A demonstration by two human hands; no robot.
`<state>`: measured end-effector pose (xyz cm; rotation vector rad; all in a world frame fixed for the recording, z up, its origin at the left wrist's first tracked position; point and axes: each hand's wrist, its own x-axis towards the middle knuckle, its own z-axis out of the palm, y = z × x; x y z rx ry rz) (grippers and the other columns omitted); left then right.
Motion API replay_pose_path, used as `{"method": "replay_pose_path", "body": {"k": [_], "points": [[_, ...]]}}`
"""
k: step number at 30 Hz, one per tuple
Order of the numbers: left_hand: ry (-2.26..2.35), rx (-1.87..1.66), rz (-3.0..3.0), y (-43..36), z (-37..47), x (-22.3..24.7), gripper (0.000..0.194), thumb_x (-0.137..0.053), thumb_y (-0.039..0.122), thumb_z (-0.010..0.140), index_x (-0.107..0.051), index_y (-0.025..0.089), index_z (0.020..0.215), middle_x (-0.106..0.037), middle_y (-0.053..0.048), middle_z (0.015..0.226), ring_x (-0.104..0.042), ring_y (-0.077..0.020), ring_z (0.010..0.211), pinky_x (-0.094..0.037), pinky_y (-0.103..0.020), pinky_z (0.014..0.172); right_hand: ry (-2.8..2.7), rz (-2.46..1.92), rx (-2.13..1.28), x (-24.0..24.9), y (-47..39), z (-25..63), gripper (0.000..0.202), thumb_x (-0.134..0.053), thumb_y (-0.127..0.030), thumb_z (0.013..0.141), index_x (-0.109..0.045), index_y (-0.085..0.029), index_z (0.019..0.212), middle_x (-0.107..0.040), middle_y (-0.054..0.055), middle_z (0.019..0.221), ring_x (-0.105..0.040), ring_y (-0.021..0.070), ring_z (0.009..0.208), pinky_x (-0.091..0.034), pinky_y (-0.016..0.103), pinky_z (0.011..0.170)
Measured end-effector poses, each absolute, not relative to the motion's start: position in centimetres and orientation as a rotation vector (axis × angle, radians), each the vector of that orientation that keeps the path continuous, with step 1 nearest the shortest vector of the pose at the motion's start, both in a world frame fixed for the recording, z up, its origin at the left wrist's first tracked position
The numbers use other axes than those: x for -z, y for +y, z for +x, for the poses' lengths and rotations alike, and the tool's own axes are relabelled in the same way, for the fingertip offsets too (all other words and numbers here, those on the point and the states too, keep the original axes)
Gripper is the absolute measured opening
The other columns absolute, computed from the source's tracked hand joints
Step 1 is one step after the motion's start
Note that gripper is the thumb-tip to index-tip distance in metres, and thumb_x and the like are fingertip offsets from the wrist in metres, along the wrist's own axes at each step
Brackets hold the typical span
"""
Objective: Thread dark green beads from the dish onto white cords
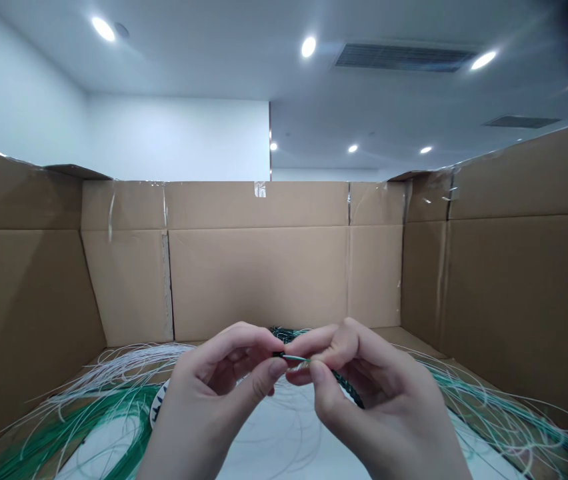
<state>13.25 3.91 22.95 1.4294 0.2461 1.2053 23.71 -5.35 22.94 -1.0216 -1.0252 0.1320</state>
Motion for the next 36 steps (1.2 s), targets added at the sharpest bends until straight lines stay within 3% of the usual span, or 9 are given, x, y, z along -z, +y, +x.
{"method": "replay_pose_path", "body": {"k": [13, 21, 29, 36], "points": [[0.280, -1.183, 1.620, 4.6, 13.1, -22.6, 0.005, -0.083, 0.027, 0.073, -0.086, 0.027, 0.069, -0.068, -0.001, 0.063, -0.059, -0.0160, 0.059, -0.050, -0.022, 0.055, -1.019, -1.077, -0.234, -22.8, -5.5, 24.9, 0.017, -0.070, -0.022, 0.072, -0.057, -0.023, 0.062, -0.079, 0.003, 0.080, -0.072, 0.0157, 0.065, -0.063, 0.027, 0.070], [0.328, -1.267, 1.701, 4.5, 13.2, -22.8, 0.007, -0.083, 0.030, 0.074, -0.085, 0.028, 0.067, -0.069, -0.002, 0.065, -0.059, -0.0184, 0.059, -0.053, -0.026, 0.061, -1.092, -1.233, 0.014, -22.6, -5.5, 24.4, 0.018, -0.062, -0.022, 0.076, -0.054, -0.025, 0.061, -0.080, 0.003, 0.083, -0.077, 0.0200, 0.078, -0.061, 0.030, 0.073], [0.353, -1.257, 1.726, 4.7, 13.1, -22.5, 0.006, -0.081, 0.027, 0.076, -0.085, 0.028, 0.072, -0.076, -0.001, 0.071, -0.066, -0.0177, 0.066, -0.050, -0.021, 0.060, -1.275, -1.206, 0.309, -21.8, -5.3, 24.6, 0.021, -0.059, -0.014, 0.082, -0.052, -0.025, 0.066, -0.079, -0.002, 0.082, -0.075, 0.0148, 0.070, -0.058, 0.025, 0.070], [0.349, -1.160, 1.655, 4.5, 12.8, -22.8, 0.008, -0.081, 0.025, 0.076, -0.085, 0.030, 0.071, -0.075, 0.004, 0.069, -0.065, -0.0129, 0.067, -0.049, -0.016, 0.058, -1.285, -1.190, 0.236, -21.7, -5.4, 24.9, 0.019, -0.058, -0.013, 0.083, -0.052, -0.024, 0.068, -0.080, -0.005, 0.087, -0.075, 0.0109, 0.073, -0.057, 0.021, 0.071]]}}
